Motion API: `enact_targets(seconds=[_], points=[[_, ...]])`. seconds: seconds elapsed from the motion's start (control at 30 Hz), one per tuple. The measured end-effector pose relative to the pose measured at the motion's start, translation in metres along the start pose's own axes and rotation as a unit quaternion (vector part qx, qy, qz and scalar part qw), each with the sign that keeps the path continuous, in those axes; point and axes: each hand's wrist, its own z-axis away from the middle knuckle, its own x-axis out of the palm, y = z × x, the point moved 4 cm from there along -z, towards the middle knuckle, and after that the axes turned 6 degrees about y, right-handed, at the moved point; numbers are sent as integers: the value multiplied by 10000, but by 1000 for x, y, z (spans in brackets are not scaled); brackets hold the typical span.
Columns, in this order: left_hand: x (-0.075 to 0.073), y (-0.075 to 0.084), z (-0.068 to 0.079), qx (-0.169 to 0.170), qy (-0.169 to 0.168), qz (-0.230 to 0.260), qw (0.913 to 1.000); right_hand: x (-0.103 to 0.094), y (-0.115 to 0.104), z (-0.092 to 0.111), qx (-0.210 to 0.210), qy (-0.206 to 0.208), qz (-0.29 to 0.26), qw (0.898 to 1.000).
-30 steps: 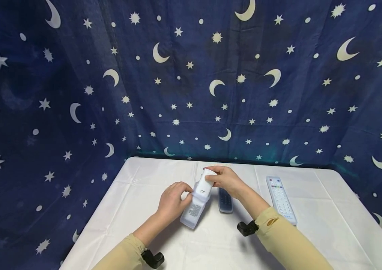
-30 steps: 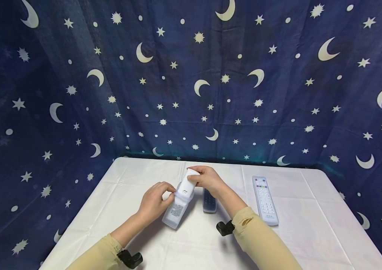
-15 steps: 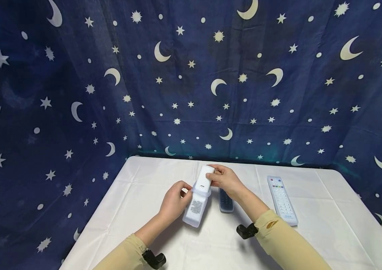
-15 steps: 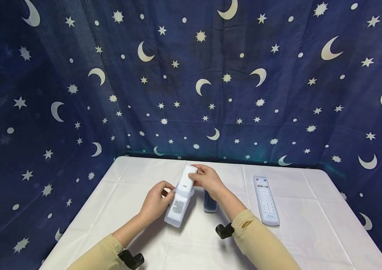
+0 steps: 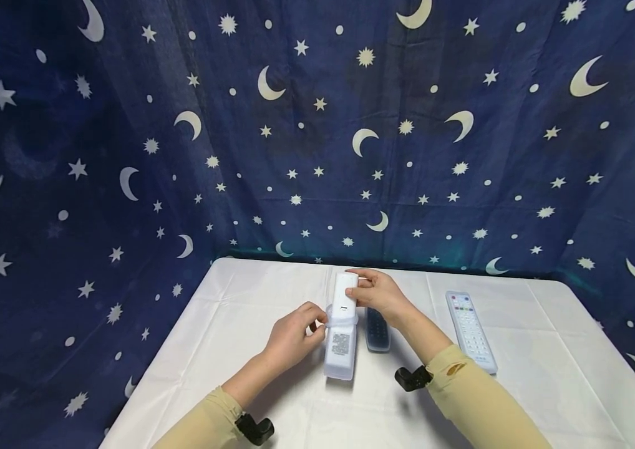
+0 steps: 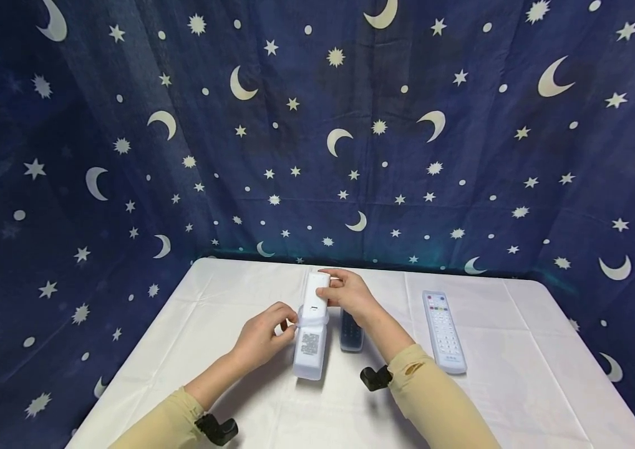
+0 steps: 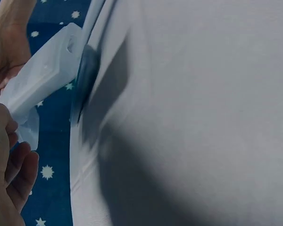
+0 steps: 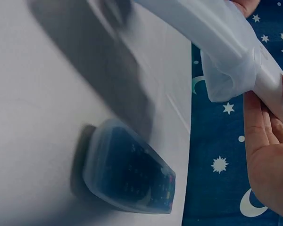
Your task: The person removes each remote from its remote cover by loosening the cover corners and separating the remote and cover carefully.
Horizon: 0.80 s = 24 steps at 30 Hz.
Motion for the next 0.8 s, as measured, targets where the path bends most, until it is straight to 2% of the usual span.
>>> enact_targets(seconds=[0.1,0.2,0.27,0.33,0.43,0.5,0.6,0.7,0.8], points=[[3,1,3,81,-164,61,9998,-3,0,-2,52,75,33,10000],[4,0,6,-66,-162,94,9998,-3,3,-4,182,191,-30,9996],[5,-2,8,-321,-150,164,9992,-3,5,-4,242,236,-59,9994],[6,-4,10,-726,-168,404,9964,-2,6,-4,258,253,-73,9993],[8,-7,12,-1305,-127,914,9871,-1,5,-5,235,296,-39,9993],[7,-7,11,-1483,-9,1074,9831,-1,4,-5,240,367,-11,9990],[3,-3,8,-1240,273,790,9888,-2,3,-6,316,496,32,9983],[-3,7,2,-588,557,168,9966,-1,3,-6,337,585,0,9977],[-4,20,-6,148,602,-432,9971,3,4,-7,326,651,-143,9972]])
